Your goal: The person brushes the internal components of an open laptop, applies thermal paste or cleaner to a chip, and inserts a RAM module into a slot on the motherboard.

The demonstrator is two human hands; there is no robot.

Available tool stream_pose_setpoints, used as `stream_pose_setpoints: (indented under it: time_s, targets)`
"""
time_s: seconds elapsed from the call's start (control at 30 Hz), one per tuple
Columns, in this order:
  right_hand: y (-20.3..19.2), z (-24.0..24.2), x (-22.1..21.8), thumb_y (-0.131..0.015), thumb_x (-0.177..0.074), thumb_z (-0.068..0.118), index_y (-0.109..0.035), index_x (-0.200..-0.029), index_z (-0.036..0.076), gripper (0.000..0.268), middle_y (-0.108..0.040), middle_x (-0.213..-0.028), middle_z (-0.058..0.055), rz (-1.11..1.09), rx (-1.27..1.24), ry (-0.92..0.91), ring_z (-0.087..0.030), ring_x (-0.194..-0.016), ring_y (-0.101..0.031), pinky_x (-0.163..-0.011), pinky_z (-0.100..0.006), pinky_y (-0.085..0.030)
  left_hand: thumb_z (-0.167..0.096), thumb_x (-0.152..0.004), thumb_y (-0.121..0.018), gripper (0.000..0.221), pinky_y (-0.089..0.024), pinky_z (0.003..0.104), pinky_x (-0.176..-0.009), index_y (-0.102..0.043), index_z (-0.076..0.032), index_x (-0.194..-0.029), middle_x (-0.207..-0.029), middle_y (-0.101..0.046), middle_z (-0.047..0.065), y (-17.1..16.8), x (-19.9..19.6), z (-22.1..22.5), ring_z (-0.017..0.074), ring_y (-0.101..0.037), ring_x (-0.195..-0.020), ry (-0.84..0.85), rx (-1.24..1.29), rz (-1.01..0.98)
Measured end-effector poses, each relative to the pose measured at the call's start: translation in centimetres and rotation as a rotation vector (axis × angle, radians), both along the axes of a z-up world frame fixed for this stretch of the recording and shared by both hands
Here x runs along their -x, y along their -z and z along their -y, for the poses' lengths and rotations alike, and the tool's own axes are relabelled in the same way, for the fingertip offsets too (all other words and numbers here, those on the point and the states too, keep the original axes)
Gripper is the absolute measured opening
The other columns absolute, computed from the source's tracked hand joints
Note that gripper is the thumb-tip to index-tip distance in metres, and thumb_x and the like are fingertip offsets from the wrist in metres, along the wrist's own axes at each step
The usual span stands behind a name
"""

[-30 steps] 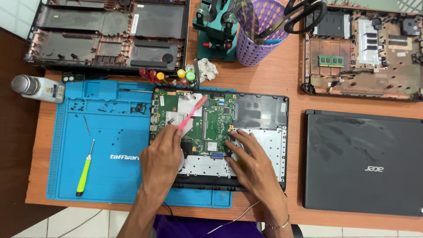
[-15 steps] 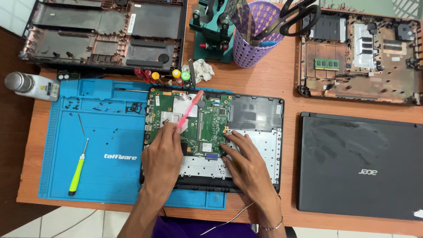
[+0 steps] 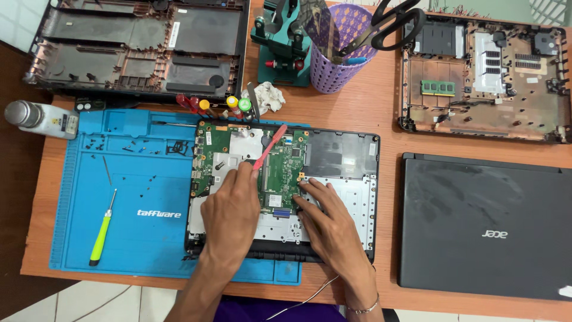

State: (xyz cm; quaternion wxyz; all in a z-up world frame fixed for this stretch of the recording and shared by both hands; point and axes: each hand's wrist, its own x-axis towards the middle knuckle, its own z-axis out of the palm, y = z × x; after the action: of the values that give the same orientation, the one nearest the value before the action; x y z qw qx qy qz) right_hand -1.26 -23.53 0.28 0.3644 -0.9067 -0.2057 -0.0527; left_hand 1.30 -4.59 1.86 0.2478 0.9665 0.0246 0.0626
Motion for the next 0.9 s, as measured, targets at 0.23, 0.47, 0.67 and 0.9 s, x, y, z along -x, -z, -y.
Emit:
stream_pose_setpoints:
  time_s: [0.23,0.47,0.67,0.9]
  targets:
    - [0.2,0.2,0.2,-0.072,-0.086,0.002,-0.071,-0.12,0.003,0.034,-0.063,-0.136,-0.015,-0.006,-0.014,-0.004,-0.036,-0.135,-0.055,-0.119,-0.053,-0.04,-0.02,-0.104,-0.055,0.017,-0.054,0.046,-0.047,-0.061,-0.005,-0.097,-0.08,-0.071,0.014,-1.3,-1.3,0.7,0.035,-0.072,-0.061,0.041,-0.048,-0.037]
    - [0.3,0.3,0.2,-0.072,-0.087,0.002,-0.071,-0.119,0.003,0.032,-0.063,-0.136,-0.015,-0.011,-0.021,0.0,-0.037,-0.136,-0.054,-0.118,-0.053,-0.04,-0.019,-0.103,-0.057,0.018,-0.053,0.047,-0.048,-0.061,-0.004,-0.095,-0.08,-0.072,0.014,-1.7,-1.1,0.4,0.0369,-0.071,-0.062,0.048,-0.024,-0.007]
    - [0.1,0.2,0.2,-0.072,-0.087,0.002,-0.071,-0.119,0.003,0.032,-0.063,-0.136,-0.014,-0.021,-0.018,0.001,-0.036,-0.136,-0.054,-0.118,-0.053,-0.04,-0.018,-0.104,-0.056,0.016,-0.053,0.047,-0.049,-0.06,-0.004,-0.098,-0.083,-0.072,0.016,-1.4,-1.9,1.1,0.0375,-0.072,-0.064,0.058,0.013,0.039]
    - [0.1,0.2,0.1,-0.072,-0.087,0.003,-0.071,-0.119,0.003,0.032,-0.063,-0.137,-0.014,-0.027,-0.02,0.006,-0.036,-0.136,-0.054,-0.118,-0.052,-0.039,-0.021,-0.103,-0.054,0.019,-0.054,0.049,-0.05,-0.06,-0.004,-0.099,-0.084,-0.073,0.018,-1.2,-1.3,1.3,0.0398,-0.071,-0.064,0.025,-0.091,-0.099]
